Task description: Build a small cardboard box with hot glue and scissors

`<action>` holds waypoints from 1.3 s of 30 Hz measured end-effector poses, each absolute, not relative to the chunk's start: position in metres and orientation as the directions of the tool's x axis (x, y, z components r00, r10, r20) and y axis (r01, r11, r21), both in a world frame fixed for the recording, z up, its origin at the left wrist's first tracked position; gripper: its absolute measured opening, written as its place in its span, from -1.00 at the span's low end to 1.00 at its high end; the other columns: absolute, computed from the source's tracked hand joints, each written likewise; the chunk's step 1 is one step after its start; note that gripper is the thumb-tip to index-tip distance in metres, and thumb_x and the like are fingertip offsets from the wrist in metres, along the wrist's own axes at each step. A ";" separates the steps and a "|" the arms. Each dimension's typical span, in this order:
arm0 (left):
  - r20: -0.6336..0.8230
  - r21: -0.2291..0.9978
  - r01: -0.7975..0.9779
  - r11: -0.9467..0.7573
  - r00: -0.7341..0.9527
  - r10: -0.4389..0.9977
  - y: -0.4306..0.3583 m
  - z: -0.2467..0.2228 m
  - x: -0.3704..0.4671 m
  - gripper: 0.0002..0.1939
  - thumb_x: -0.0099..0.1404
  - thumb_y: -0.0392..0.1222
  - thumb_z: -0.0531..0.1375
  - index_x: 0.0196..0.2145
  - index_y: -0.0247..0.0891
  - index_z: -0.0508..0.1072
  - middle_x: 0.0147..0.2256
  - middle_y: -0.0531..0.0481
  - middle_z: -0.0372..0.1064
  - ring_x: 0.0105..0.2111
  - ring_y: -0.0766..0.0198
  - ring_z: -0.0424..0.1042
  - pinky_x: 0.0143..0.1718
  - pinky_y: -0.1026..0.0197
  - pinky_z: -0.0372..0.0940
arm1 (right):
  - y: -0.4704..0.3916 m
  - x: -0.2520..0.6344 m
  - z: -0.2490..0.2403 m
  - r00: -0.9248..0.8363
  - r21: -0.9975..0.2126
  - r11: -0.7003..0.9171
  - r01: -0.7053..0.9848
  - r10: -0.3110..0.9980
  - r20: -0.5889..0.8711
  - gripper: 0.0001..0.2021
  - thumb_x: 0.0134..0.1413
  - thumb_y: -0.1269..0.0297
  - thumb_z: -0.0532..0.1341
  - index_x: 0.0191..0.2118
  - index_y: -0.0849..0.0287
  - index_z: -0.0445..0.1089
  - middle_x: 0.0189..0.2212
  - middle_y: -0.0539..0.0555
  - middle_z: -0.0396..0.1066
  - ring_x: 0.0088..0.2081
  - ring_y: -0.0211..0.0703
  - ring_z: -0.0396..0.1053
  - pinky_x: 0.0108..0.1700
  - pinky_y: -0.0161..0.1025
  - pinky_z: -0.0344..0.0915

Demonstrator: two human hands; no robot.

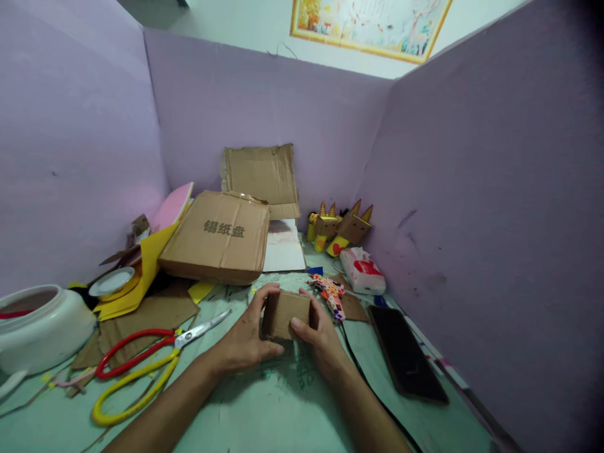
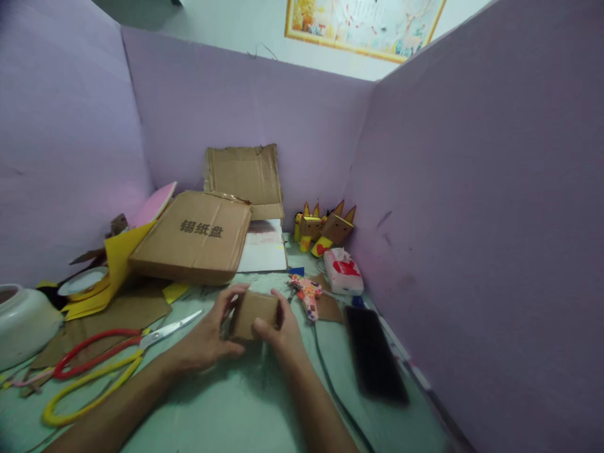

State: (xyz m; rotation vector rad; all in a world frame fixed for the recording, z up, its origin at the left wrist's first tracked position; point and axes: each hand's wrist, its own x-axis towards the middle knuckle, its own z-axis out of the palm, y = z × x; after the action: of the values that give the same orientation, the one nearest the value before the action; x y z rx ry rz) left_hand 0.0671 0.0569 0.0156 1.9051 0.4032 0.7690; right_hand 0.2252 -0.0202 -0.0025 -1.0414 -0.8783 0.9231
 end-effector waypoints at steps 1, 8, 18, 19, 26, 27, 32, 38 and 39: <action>0.330 0.907 -0.078 -0.415 0.745 0.581 0.058 0.015 0.067 -0.14 -0.06 -0.22 0.37 0.12 -0.11 0.01 0.23 -0.19 -0.11 0.17 -0.05 0.10 0.15 -0.07 0.06 | -0.020 0.226 -0.002 0.364 -0.953 0.237 -0.187 0.918 0.157 -0.27 -0.31 0.13 0.43 0.06 0.14 0.22 -0.08 0.15 0.37 -0.02 0.05 0.32 0.03 -0.06 0.23; 0.129 0.989 -0.037 -0.144 0.685 0.717 0.065 0.012 0.071 -0.07 -0.06 -0.25 0.33 0.20 -0.24 -0.04 0.16 -0.28 0.07 0.11 -0.08 0.19 0.11 -0.05 0.12 | -0.016 0.224 -0.006 0.286 -0.942 0.298 -0.154 0.926 0.246 -0.31 -0.42 0.28 0.46 -0.04 0.07 0.25 0.01 0.16 0.32 0.03 0.07 0.31 0.07 -0.05 0.22; 0.143 0.907 0.188 -0.376 0.703 0.697 0.058 0.028 0.071 -0.19 -0.16 -0.29 0.39 0.05 -0.30 0.15 -0.07 -0.18 0.32 -0.08 0.03 0.33 -0.03 0.05 0.22 | -0.012 0.230 -0.024 0.275 -0.986 0.164 0.041 0.947 0.170 -0.06 -0.43 0.44 0.41 0.21 0.16 0.08 0.12 0.18 0.27 0.15 0.10 0.21 0.21 0.04 0.05; 0.145 0.896 0.198 -0.397 0.715 0.684 0.057 0.028 0.071 -0.22 -0.15 -0.30 0.38 0.03 -0.29 0.16 -0.10 -0.14 0.34 -0.12 0.06 0.35 -0.08 0.08 0.24 | -0.012 0.231 -0.025 0.276 -0.986 0.156 0.063 0.946 0.167 -0.06 -0.44 0.46 0.41 0.20 0.18 0.08 0.11 0.19 0.27 0.14 0.09 0.22 0.20 0.02 0.06; 0.173 0.834 0.245 -0.494 0.734 0.657 0.051 0.027 0.070 -0.27 -0.10 -0.34 0.31 0.04 -0.28 0.15 -0.12 -0.10 0.36 -0.17 0.11 0.38 -0.14 0.13 0.26 | -0.016 0.234 -0.029 0.252 -0.984 0.144 0.101 0.954 0.165 -0.05 -0.42 0.46 0.39 0.21 0.24 0.01 0.11 0.23 0.25 0.13 0.04 0.22 0.18 -0.05 0.09; 0.163 0.833 0.258 -0.490 0.731 0.662 0.051 0.025 0.070 -0.22 -0.11 -0.33 0.31 0.08 -0.27 0.12 -0.08 -0.13 0.35 -0.14 0.09 0.37 -0.11 0.10 0.25 | -0.017 0.234 -0.028 0.248 -0.984 0.146 0.099 0.954 0.167 -0.05 -0.42 0.46 0.39 0.21 0.24 0.02 0.12 0.23 0.25 0.13 0.04 0.22 0.19 -0.04 0.08; 0.143 0.857 0.268 -0.440 0.697 0.703 0.058 0.019 0.071 -0.04 -0.12 -0.22 0.37 0.19 -0.32 0.01 0.03 -0.25 0.30 0.01 -0.03 0.30 0.04 0.00 0.18 | -0.017 0.232 -0.026 0.173 -0.971 0.211 0.114 0.958 0.229 -0.08 -0.26 0.38 0.35 0.27 0.21 -0.07 0.21 0.23 0.12 0.22 0.02 0.10 0.26 -0.01 -0.05; 0.161 0.920 0.167 -0.354 0.663 0.731 0.063 0.013 0.073 -0.02 -0.04 -0.13 0.37 0.23 -0.31 -0.05 0.10 -0.30 0.22 0.06 -0.04 0.27 0.10 -0.02 0.15 | -0.020 0.232 -0.028 0.184 -0.906 0.277 0.321 0.920 0.346 -0.20 0.03 0.25 0.22 0.32 0.16 -0.21 0.34 0.14 -0.22 0.33 -0.08 -0.24 0.31 0.00 -0.26; 0.165 0.919 0.167 -0.357 0.660 0.733 0.062 0.012 0.073 0.03 -0.02 -0.14 0.36 0.26 -0.30 -0.13 0.12 -0.31 0.20 0.08 -0.04 0.26 0.11 -0.04 0.12 | -0.021 0.232 -0.027 0.180 -0.894 0.286 0.344 0.915 0.362 -0.21 0.05 0.24 0.20 0.32 0.15 -0.22 0.34 0.13 -0.20 0.33 -0.08 -0.22 0.31 0.01 -0.24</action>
State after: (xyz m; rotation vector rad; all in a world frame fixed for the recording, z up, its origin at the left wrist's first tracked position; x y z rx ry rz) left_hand 0.0731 0.0621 0.0119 1.8748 0.7104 0.7085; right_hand 0.2322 -0.0206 -0.0273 -1.2738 -1.3861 0.6164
